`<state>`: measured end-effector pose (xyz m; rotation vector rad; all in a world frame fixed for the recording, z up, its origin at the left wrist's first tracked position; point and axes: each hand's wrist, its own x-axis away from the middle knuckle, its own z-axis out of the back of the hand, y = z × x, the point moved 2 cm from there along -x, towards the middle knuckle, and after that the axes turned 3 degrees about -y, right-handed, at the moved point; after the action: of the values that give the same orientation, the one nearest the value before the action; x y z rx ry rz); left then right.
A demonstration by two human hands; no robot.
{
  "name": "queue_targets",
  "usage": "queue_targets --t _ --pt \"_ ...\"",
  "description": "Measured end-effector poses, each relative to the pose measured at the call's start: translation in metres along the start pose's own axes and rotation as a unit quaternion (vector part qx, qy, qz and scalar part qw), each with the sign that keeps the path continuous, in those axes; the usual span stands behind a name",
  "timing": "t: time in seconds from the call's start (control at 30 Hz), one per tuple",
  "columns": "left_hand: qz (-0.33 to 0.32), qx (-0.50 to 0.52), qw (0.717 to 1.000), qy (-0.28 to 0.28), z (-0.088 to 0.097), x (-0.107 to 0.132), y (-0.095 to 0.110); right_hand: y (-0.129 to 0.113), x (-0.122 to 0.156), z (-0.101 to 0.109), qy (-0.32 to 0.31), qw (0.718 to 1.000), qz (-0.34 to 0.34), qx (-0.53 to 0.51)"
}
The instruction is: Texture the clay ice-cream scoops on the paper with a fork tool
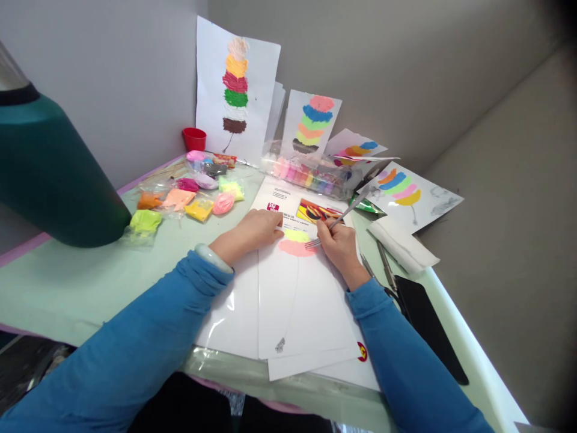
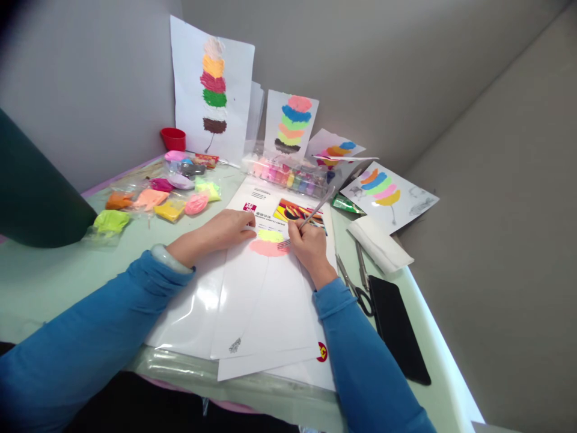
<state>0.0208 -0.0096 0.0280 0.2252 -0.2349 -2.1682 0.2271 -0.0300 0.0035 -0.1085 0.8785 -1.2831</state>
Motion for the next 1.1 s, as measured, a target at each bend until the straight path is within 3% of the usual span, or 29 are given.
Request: queue_targets --t 1.1 --pt "0.004 -0.006 1.000 0.000 -0.0032 -0.0023 -0.0021 -0.0077 -0.0008 -0.0032 0.006 0.997 -0.015 -0.074"
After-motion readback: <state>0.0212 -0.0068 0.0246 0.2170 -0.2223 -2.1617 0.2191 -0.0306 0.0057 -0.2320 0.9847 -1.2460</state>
